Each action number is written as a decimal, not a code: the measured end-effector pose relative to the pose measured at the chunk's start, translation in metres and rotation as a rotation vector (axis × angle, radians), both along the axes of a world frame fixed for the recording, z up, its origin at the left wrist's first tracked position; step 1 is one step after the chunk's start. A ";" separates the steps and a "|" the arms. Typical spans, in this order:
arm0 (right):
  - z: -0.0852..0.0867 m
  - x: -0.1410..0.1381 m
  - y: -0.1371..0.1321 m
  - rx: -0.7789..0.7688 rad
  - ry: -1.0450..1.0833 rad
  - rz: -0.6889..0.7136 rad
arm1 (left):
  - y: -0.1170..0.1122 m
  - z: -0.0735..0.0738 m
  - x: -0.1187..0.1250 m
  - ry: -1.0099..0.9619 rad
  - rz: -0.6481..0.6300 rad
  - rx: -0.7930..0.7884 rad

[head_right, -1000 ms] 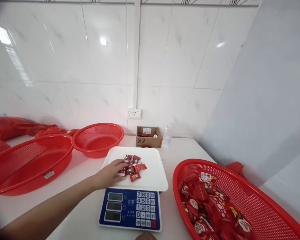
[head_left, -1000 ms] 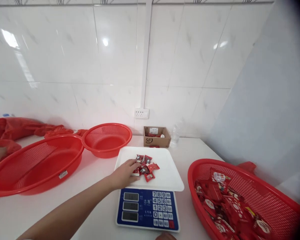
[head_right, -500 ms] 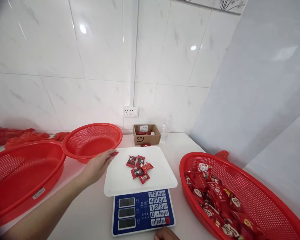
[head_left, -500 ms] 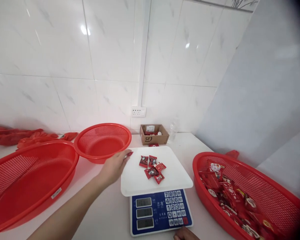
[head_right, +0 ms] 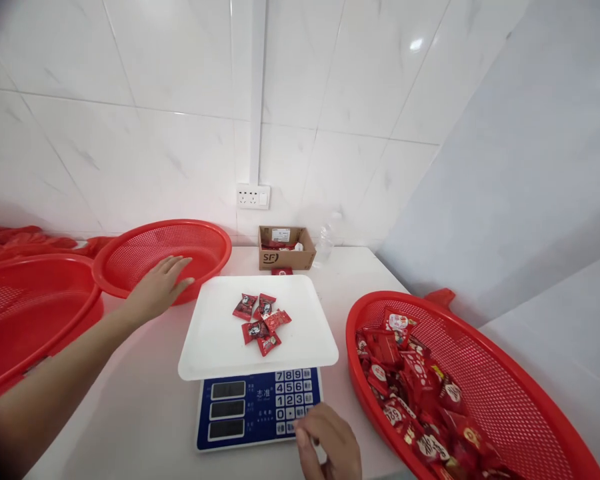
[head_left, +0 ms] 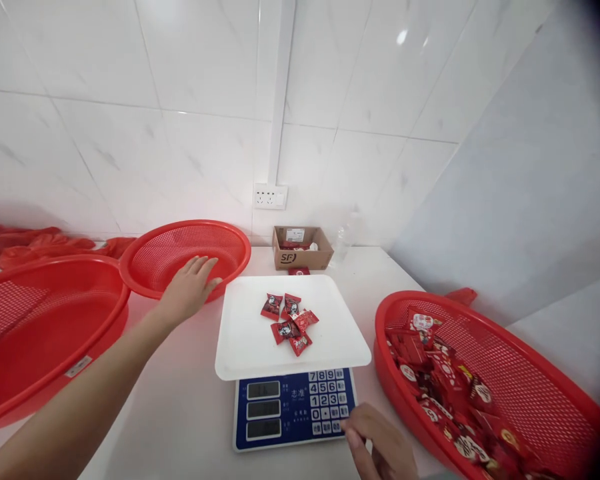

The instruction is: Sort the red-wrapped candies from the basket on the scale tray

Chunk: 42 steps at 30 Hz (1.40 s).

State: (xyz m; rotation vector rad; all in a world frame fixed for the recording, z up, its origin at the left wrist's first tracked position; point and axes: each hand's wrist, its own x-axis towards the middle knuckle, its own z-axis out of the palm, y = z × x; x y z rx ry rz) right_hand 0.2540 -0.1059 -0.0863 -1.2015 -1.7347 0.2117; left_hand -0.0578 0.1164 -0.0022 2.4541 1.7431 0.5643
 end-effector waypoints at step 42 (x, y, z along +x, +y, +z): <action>0.067 -0.028 0.122 -0.366 0.115 -0.090 | -0.051 0.001 0.103 -1.298 -0.079 -0.896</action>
